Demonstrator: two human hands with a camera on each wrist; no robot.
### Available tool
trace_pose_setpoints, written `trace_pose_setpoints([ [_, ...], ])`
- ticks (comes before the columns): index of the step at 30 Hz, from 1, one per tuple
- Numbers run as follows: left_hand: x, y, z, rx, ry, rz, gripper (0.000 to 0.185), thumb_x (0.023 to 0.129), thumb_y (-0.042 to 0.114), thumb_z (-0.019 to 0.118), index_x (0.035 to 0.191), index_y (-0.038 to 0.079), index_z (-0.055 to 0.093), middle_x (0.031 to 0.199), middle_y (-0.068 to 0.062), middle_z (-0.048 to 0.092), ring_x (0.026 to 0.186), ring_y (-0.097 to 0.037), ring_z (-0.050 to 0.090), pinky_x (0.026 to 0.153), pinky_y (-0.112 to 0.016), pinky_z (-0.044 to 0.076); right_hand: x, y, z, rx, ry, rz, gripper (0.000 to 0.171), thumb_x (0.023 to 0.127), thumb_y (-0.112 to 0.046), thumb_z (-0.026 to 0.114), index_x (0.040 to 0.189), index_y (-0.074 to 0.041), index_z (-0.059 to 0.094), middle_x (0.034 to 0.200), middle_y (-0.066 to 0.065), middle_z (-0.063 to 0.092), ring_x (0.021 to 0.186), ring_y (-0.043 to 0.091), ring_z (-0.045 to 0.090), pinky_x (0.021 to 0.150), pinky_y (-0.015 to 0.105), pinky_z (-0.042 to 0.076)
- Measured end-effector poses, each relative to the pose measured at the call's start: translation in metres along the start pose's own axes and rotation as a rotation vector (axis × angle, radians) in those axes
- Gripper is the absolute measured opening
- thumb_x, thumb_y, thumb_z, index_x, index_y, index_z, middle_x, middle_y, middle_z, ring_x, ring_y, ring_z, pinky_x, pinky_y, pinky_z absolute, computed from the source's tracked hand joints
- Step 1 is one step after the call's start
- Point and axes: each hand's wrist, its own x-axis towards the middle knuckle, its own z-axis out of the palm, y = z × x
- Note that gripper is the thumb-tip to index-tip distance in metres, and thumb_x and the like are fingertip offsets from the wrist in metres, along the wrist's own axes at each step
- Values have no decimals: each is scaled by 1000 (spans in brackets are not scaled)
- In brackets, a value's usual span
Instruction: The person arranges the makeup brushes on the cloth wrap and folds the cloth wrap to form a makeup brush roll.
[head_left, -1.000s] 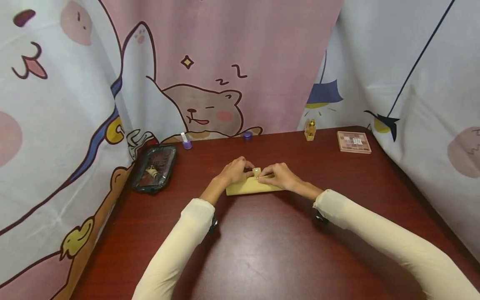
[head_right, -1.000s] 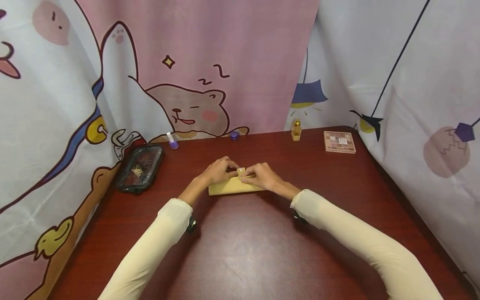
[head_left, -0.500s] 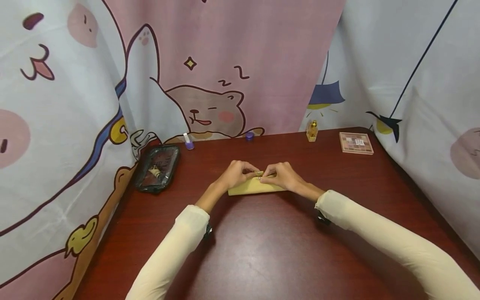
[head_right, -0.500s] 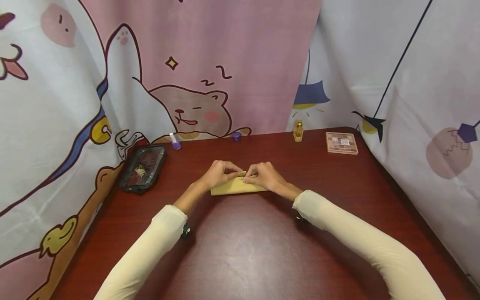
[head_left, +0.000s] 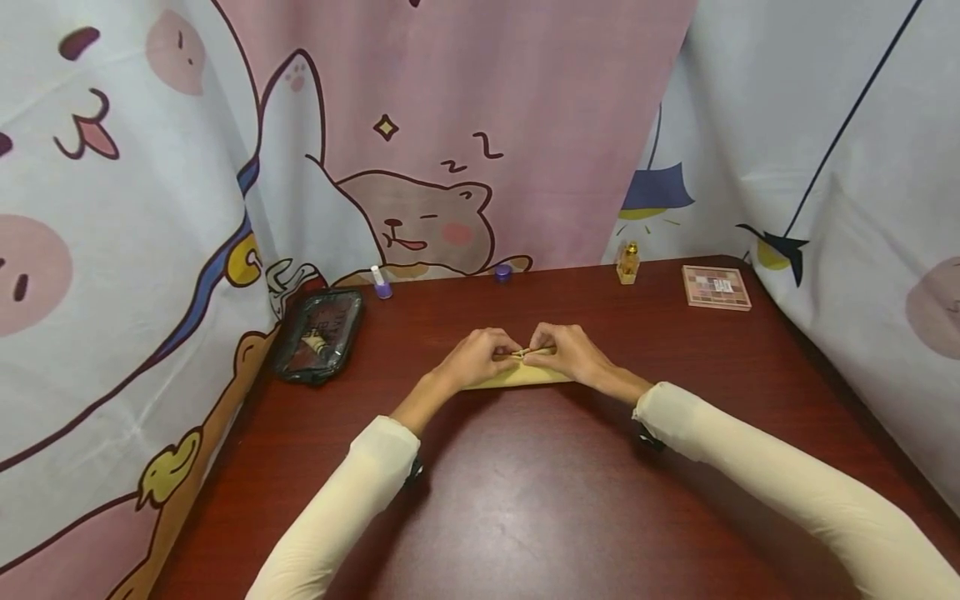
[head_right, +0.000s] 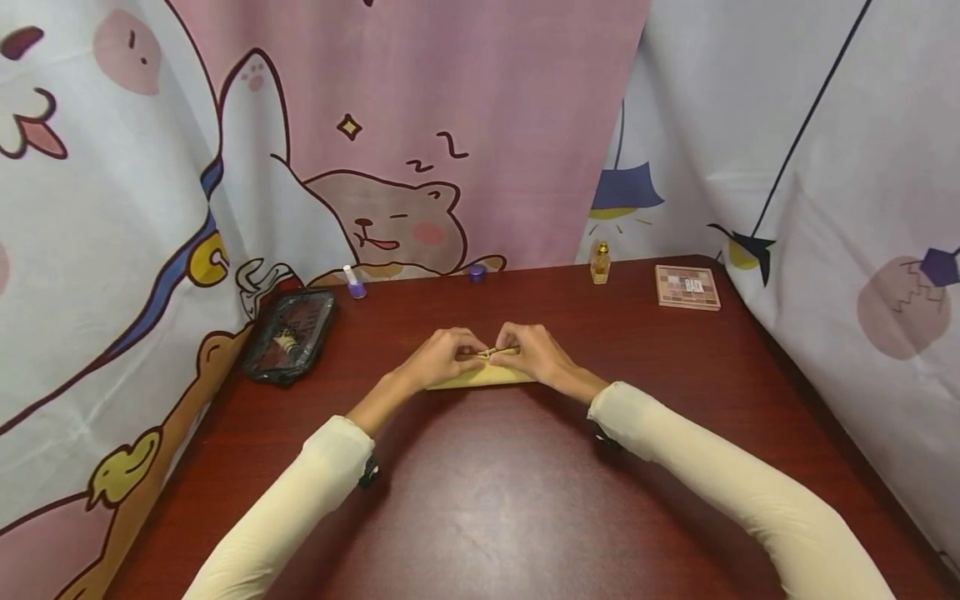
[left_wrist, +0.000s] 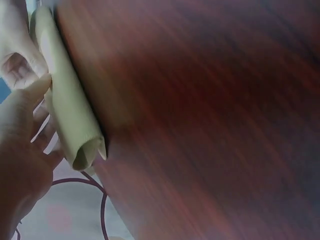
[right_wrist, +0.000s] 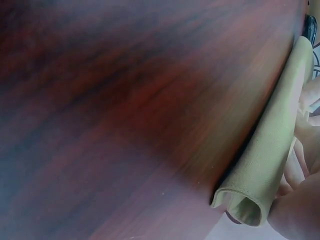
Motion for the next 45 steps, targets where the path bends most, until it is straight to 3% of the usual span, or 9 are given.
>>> trace_pose_setpoints([
  [5, 2, 4, 4, 66, 12, -29, 23, 97, 28, 77, 114, 13, 79, 105, 4, 73, 93, -10, 63, 83, -28, 53, 0, 2, 2, -25, -11, -68, 18, 90, -23, 84, 101, -12, 74, 95, 0, 73, 89, 16, 71, 79, 37, 59],
  [11, 2, 6, 5, 133, 24, -36, 20, 100, 30, 73, 112, 15, 79, 110, 5, 74, 106, -13, 65, 91, -32, 54, 0, 1, 4, -87, -10, -121, 11, 95, -24, 79, 100, -14, 75, 98, 0, 72, 92, 17, 71, 79, 38, 59],
  [17, 1, 3, 5, 148, 74, -31, 16, 99, 28, 74, 107, 15, 79, 105, 5, 74, 105, -16, 68, 91, -35, 55, 4, 1, 7, -129, 0, -141, 10, 97, -27, 76, 98, -17, 74, 98, -1, 71, 92, 18, 71, 78, 41, 59],
  [30, 8, -6, 6, 153, 103, -93, 18, 98, 27, 75, 110, 14, 80, 106, 4, 74, 105, -15, 68, 93, -32, 54, 18, 10, 12, -102, 13, -105, 10, 95, -25, 78, 99, -16, 74, 99, 0, 71, 95, 19, 70, 83, 42, 57],
  [45, 14, -12, 4, 171, 115, -39, 24, 99, 30, 73, 115, 13, 79, 108, 2, 74, 106, -17, 68, 95, -32, 53, 21, 18, 6, -72, -18, -89, 16, 97, -26, 76, 106, -14, 76, 103, 2, 72, 97, 18, 71, 84, 39, 58],
])
